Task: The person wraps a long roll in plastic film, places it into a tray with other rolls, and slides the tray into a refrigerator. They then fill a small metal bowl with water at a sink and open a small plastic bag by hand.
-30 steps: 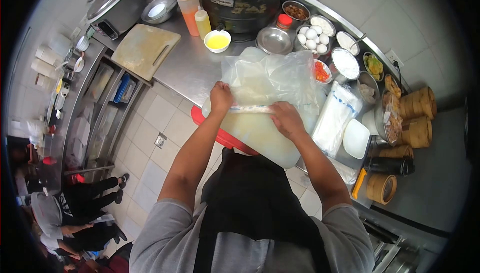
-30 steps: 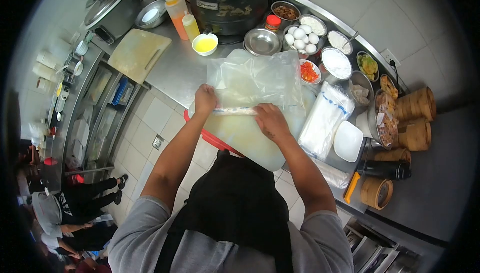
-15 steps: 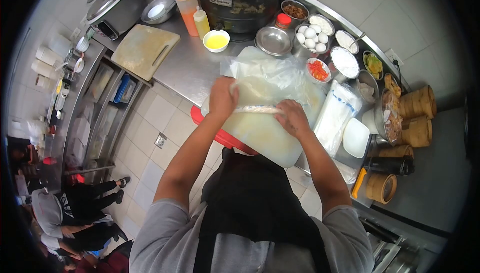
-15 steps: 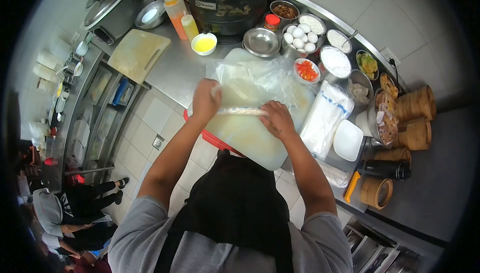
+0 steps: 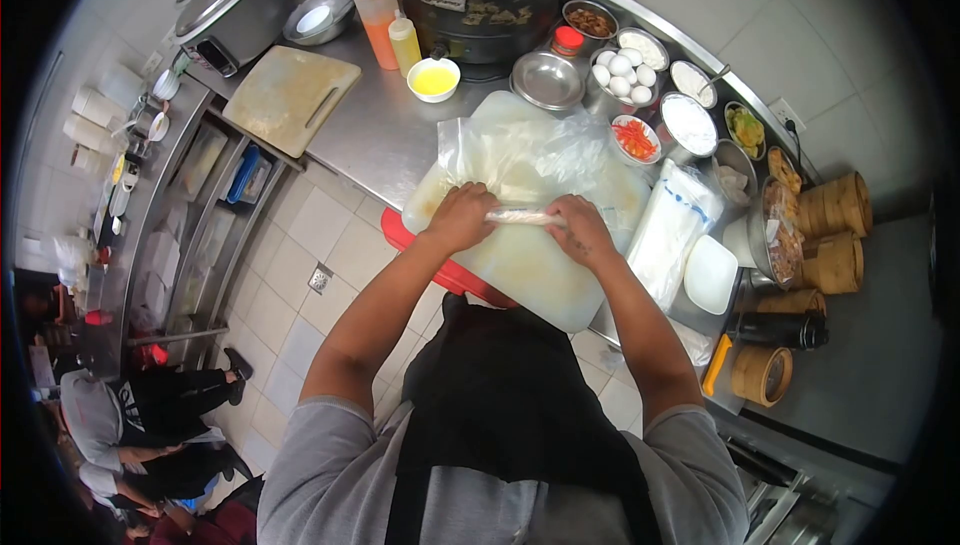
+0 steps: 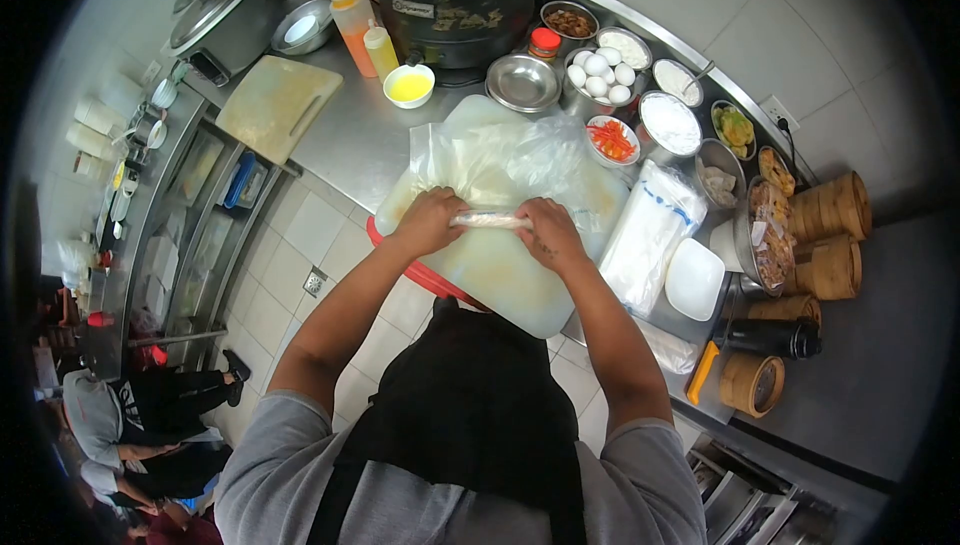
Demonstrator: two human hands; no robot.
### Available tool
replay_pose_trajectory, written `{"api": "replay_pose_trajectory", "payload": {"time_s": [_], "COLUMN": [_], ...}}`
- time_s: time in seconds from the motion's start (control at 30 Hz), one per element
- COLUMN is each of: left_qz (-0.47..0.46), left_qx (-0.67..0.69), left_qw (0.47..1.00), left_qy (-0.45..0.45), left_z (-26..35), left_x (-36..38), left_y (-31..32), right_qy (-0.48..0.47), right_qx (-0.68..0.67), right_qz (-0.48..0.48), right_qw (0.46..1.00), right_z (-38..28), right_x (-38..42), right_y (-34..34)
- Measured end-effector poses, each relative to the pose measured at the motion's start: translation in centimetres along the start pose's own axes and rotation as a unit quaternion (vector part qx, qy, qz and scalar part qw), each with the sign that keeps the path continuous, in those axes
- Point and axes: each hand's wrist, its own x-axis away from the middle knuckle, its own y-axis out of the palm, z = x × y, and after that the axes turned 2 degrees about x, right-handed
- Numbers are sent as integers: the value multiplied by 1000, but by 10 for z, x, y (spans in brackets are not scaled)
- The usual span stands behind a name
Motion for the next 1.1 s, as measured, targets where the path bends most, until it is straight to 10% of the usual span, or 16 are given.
{"api": "replay_pose_trajectory", "payload": {"time_s": [0.47,0.53,0.8,1.1], "left_qz": [-68,-61,-178,-146], "left_qx": [17,68,542,397], "left_qw": [998,996,787,824], "left_qy": [-3,3,-233,-377], "left_z": [8,16,62,-3], "left_x": [7,11,30,18], "left_y": [-47,-67,-130,-37], "right_qy": [-46,69,151,256], "right_qx": [-6,-90,-434,-316], "right_qz": [-16,-91,-194,-154], "right_qw": [999,989,867,901], "right_z": [-6,-21,-57,24], "right_x": [9,15,35,25], "right_y": [-25,-48,-119,-32]}}
